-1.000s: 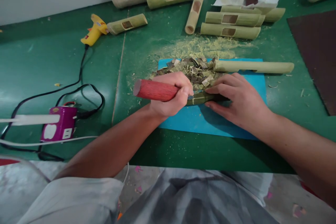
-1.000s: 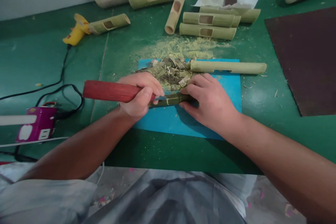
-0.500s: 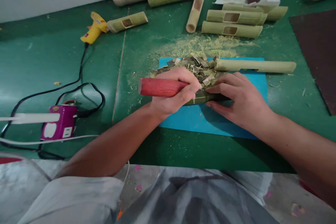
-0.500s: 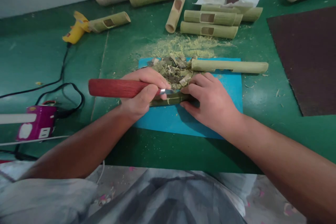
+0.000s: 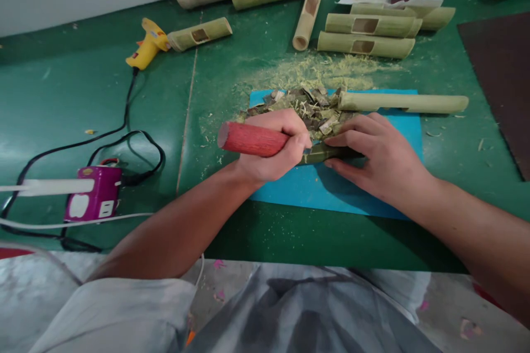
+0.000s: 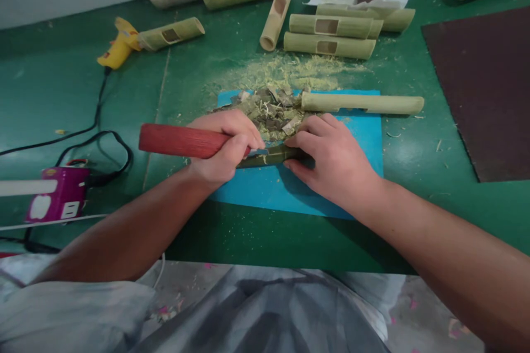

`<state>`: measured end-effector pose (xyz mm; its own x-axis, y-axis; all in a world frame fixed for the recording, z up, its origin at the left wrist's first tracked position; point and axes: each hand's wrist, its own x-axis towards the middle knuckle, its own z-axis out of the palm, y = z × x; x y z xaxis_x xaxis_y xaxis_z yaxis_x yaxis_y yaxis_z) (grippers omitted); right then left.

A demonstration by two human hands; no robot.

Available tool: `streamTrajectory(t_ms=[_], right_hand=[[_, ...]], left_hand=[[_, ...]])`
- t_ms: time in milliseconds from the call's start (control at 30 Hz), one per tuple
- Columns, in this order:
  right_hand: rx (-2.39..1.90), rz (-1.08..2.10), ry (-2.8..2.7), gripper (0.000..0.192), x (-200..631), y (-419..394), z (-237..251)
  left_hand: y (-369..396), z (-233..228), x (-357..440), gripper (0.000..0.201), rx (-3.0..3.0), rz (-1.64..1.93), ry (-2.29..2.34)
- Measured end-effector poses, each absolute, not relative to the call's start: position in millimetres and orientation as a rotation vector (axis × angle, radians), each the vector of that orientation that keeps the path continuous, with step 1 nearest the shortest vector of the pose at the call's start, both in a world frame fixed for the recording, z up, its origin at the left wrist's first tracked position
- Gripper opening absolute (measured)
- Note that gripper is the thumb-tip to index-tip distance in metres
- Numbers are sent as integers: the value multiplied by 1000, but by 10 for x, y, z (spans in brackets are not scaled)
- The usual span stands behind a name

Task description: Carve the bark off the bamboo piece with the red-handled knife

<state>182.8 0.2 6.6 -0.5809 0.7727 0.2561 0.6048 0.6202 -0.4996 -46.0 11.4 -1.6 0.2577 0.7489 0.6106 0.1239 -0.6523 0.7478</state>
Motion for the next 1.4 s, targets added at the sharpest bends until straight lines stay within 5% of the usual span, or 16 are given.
streamTrajectory(t_ms=[1400], right_hand=[[-1086,521,-2375,16,1829,7,67]], left_hand=[[149,-59,-457,27,1983,1516,748]])
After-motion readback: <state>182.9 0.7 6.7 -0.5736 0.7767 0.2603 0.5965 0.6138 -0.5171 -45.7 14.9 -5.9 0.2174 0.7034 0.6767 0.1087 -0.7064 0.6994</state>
